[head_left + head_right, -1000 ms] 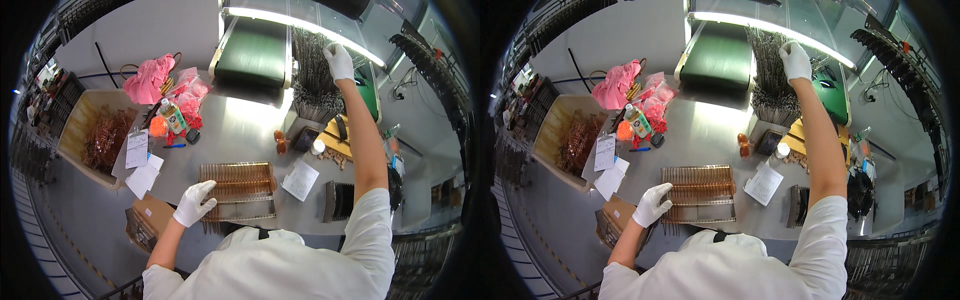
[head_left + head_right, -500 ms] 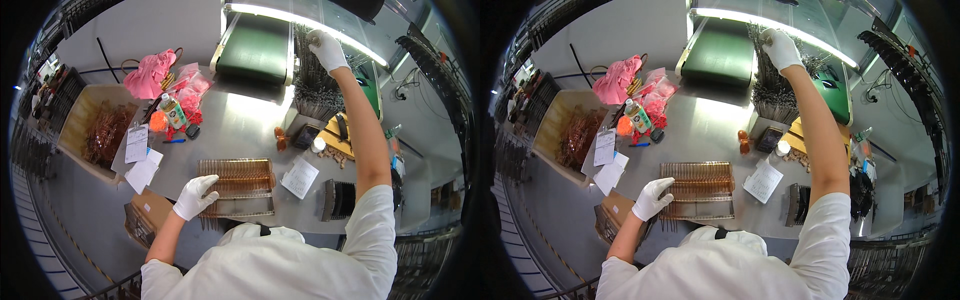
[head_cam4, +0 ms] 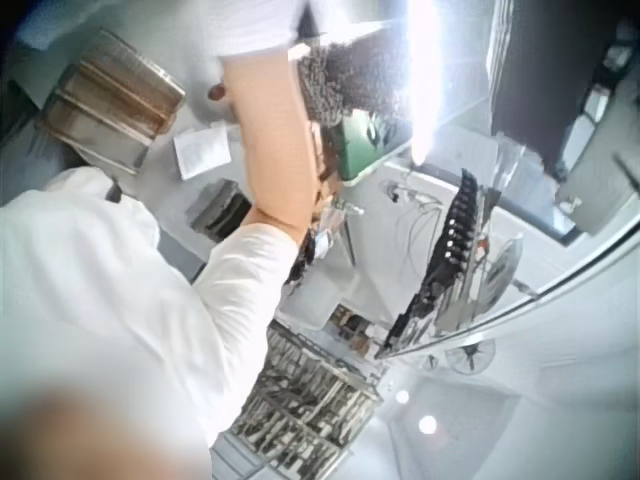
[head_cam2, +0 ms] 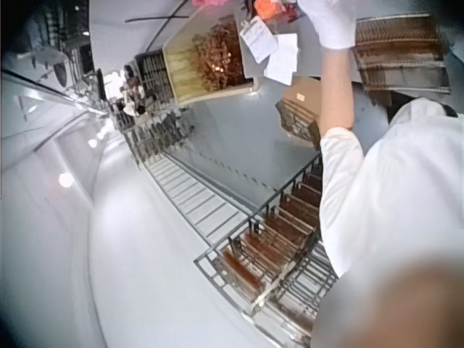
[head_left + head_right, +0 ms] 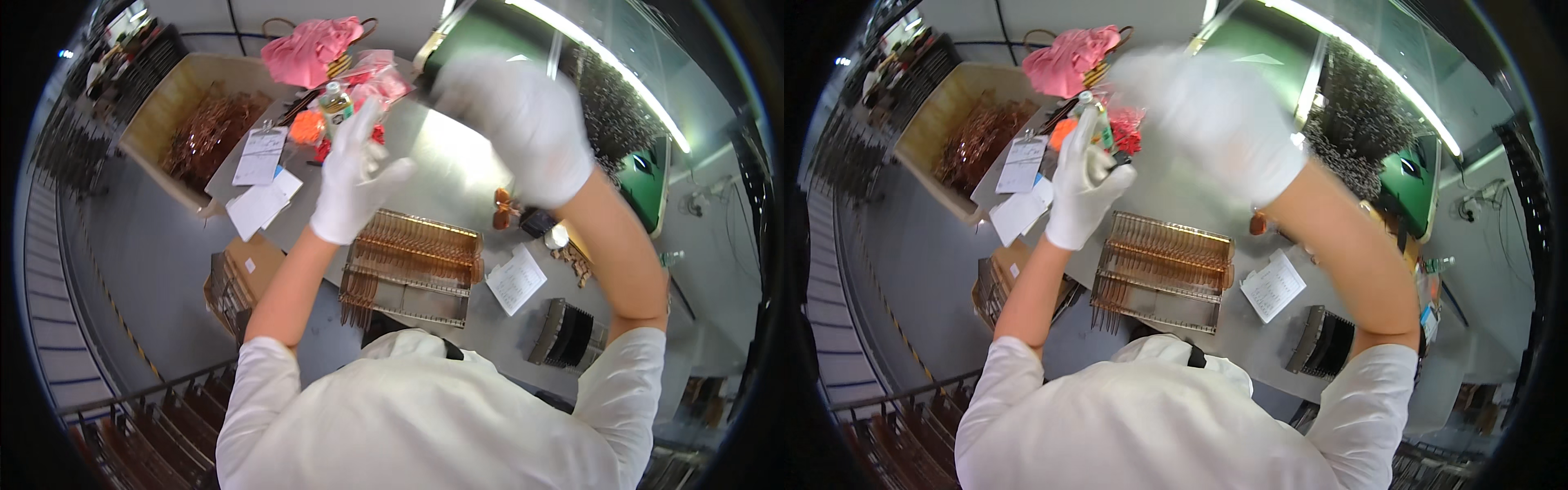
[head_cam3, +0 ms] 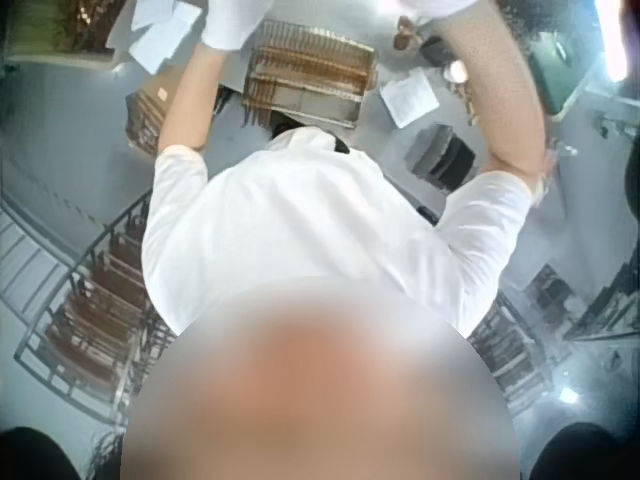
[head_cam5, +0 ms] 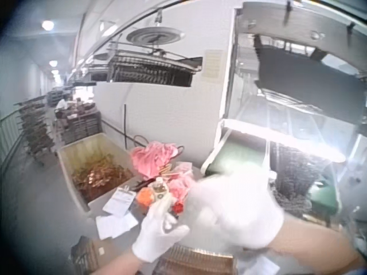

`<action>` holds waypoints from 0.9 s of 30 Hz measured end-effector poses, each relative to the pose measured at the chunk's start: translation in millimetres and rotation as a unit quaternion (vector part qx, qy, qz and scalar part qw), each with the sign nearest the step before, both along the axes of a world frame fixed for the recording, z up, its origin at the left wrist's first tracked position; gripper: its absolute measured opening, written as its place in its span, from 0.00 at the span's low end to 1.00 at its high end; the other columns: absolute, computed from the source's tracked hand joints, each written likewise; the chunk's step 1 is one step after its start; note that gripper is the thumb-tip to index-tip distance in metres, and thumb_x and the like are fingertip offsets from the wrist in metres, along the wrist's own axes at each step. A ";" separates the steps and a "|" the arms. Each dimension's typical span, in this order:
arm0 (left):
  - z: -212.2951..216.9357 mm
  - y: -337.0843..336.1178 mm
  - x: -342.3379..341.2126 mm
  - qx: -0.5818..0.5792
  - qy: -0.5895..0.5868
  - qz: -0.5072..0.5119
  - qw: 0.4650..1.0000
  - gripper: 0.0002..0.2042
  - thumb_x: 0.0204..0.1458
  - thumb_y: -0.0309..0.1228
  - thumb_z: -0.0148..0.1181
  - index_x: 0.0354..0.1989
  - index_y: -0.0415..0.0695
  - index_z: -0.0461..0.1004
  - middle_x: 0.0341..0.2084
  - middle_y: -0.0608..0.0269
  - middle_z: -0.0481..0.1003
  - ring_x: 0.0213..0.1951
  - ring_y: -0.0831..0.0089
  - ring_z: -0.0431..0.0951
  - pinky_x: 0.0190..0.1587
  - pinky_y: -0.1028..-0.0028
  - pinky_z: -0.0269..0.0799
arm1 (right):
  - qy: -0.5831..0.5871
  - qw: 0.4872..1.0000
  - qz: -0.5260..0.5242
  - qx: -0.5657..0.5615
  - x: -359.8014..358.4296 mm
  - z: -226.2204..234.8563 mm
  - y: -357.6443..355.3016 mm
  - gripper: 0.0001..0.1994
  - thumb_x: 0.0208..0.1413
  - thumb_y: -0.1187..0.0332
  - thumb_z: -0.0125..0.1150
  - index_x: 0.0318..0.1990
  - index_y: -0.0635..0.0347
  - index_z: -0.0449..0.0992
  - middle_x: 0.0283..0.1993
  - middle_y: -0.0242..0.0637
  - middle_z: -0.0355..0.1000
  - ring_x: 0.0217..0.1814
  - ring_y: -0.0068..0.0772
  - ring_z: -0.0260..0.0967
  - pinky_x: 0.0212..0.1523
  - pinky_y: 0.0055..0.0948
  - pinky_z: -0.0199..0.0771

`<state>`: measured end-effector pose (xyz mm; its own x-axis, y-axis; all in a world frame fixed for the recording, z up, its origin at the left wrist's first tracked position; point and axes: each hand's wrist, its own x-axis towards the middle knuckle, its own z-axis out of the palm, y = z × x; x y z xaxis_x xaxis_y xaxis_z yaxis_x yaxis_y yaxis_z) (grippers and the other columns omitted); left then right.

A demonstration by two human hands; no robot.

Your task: The person repeatedly picks up black and copper wire frames and places them into a metal rack on a workbench. The person handles the frames one at a time, alternating between black and copper pieces, and stacks them in the rack.

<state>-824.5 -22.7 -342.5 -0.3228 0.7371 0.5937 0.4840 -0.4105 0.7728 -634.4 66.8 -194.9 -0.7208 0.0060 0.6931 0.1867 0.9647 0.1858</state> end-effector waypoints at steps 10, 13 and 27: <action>-124.3 -13.3 -83.8 -0.029 -0.132 0.086 0.987 0.09 0.67 0.22 0.48 0.48 0.43 0.75 0.32 0.68 0.76 0.28 0.80 0.69 0.34 0.76 0.71 | 0.142 0.676 0.146 -0.709 -64.0 -188.0 -40.6 0.09 0.61 0.81 0.60 0.48 0.63 0.77 0.47 0.37 0.79 0.49 0.25 0.78 0.50 0.30 0.79; -156.0 -22.1 -69.3 -0.042 -0.073 0.085 0.993 0.14 0.62 0.17 0.52 0.53 0.43 0.74 0.43 0.58 0.78 0.35 0.68 0.78 0.41 0.70 0.76 | 0.021 0.839 0.087 -0.537 -97.6 -214.7 -45.4 0.09 0.59 0.82 0.62 0.45 0.62 0.78 0.46 0.37 0.80 0.46 0.31 0.79 0.47 0.29 0.79; -290.9 -43.6 -100.6 -0.183 -0.370 0.165 0.896 0.06 0.72 0.31 0.48 0.45 0.44 0.68 0.27 0.62 0.77 0.21 0.80 0.73 0.23 0.77 0.71 | -0.353 0.906 0.069 -0.224 -71.6 -302.1 2.9 0.33 0.61 0.60 0.62 0.73 0.58 0.63 0.77 0.48 0.57 0.78 0.60 0.52 0.75 0.56 0.53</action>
